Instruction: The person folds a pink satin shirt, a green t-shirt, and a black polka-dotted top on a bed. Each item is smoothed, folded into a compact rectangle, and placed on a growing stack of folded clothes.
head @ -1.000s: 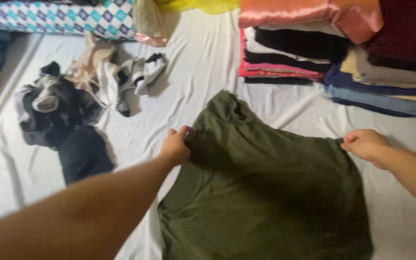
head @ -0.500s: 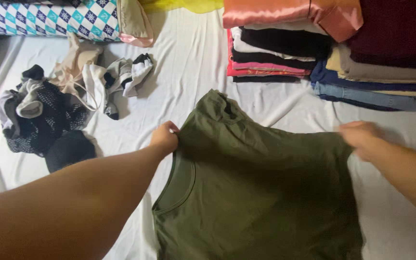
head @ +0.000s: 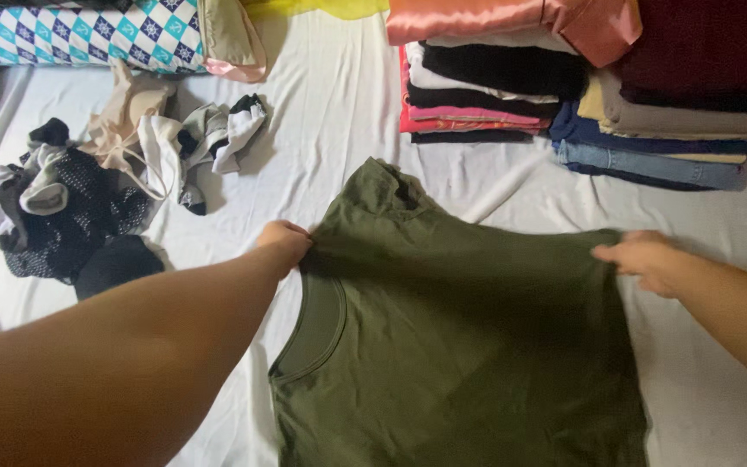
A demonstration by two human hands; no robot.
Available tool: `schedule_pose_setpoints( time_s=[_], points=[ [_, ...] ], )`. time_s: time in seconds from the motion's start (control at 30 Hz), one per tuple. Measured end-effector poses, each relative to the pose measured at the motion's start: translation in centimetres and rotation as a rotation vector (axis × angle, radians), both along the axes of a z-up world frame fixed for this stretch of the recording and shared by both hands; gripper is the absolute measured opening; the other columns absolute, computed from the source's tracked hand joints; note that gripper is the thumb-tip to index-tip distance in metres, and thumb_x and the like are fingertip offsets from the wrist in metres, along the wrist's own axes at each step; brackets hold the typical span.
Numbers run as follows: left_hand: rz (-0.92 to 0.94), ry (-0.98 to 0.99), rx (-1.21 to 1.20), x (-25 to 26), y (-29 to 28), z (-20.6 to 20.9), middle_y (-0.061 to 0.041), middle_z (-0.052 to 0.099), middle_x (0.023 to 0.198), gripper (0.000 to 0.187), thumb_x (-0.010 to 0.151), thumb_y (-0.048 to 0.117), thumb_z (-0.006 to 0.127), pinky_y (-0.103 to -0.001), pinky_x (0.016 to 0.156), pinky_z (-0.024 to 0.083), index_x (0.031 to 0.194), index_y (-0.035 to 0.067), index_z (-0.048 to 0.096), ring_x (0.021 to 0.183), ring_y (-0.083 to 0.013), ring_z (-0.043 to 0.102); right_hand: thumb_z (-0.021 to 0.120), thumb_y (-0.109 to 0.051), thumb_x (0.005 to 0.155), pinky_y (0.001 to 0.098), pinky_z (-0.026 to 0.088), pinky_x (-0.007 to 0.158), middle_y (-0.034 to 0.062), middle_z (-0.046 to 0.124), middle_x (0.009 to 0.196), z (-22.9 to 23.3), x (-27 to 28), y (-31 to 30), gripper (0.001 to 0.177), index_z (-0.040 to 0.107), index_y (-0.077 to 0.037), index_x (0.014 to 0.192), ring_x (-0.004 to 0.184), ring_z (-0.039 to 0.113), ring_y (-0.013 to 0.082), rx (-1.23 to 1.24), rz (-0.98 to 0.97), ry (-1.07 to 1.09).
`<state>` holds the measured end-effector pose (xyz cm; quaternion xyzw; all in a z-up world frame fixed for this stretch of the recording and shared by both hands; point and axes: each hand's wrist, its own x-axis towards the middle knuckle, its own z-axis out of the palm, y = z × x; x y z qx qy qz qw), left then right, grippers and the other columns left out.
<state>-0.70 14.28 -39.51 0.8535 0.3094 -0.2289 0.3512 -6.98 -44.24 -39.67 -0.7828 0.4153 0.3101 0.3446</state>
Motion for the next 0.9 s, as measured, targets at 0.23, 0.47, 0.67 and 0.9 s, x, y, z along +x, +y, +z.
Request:
schedule_pose_setpoints(
  time_s=[0.23, 0.47, 0.67, 0.9],
  points=[
    [-0.013, -0.026, -0.092, -0.8, 1.2, 1.6, -0.017, 0.071, 0.099, 0.028, 0.086, 0.012, 0.077, -0.039, 0.071, 0.065, 0.108, 0.001, 0.064, 0.079, -0.0273, 0.074, 0.061, -0.03, 0.097, 0.0527, 0.045, 0.116, 0.0249, 0.066, 0.147, 0.8, -2.8, 0.2, 0.056, 0.061, 0.0, 0.143, 0.141, 0.06, 0.0378, 0.091, -0.076, -0.128],
    [0.017, -0.026, 0.057, -9.1, 0.7, 1.7, -0.026, 0.081, 0.11, 0.054, 0.096, 0.045, 0.065, -0.041, 0.086, 0.059, 0.115, -0.006, 0.073, 0.095, -0.0323, 0.078, 0.079, -0.054, 0.082, 0.0638, 0.037, 0.118, 0.0289, 0.039, 0.161, 4.3, -10.1, 3.7, 0.105, 0.033, -0.002, 0.16, 0.146, 0.043, 0.0428, 0.008, -0.169, 0.047],
    [0.203, -0.044, -0.048, -23.4, 1.4, 0.7, -0.021, 0.073, 0.111, 0.054, 0.091, 0.049, 0.059, -0.042, 0.097, 0.05, 0.121, 0.004, 0.062, 0.105, -0.0336, 0.069, 0.081, -0.053, 0.083, 0.0649, 0.033, 0.123, 0.0249, 0.026, 0.167, -0.5, -20.9, 1.8, 0.111, 0.02, -0.007, 0.164, 0.155, 0.028, 0.0435, 0.142, -0.212, 0.364],
    [0.224, 0.185, -0.103, -32.0, 4.9, -4.6, -0.019, 0.078, 0.098, 0.044, 0.08, 0.019, 0.077, -0.038, 0.082, 0.054, 0.119, 0.0, 0.069, 0.091, -0.0282, 0.072, 0.077, -0.042, 0.092, 0.0573, 0.03, 0.125, 0.0187, 0.024, 0.164, -7.5, -30.7, -3.3, 0.097, 0.019, -0.006, 0.16, 0.156, 0.027, 0.0333, 0.375, 0.047, 0.434]
  ],
)
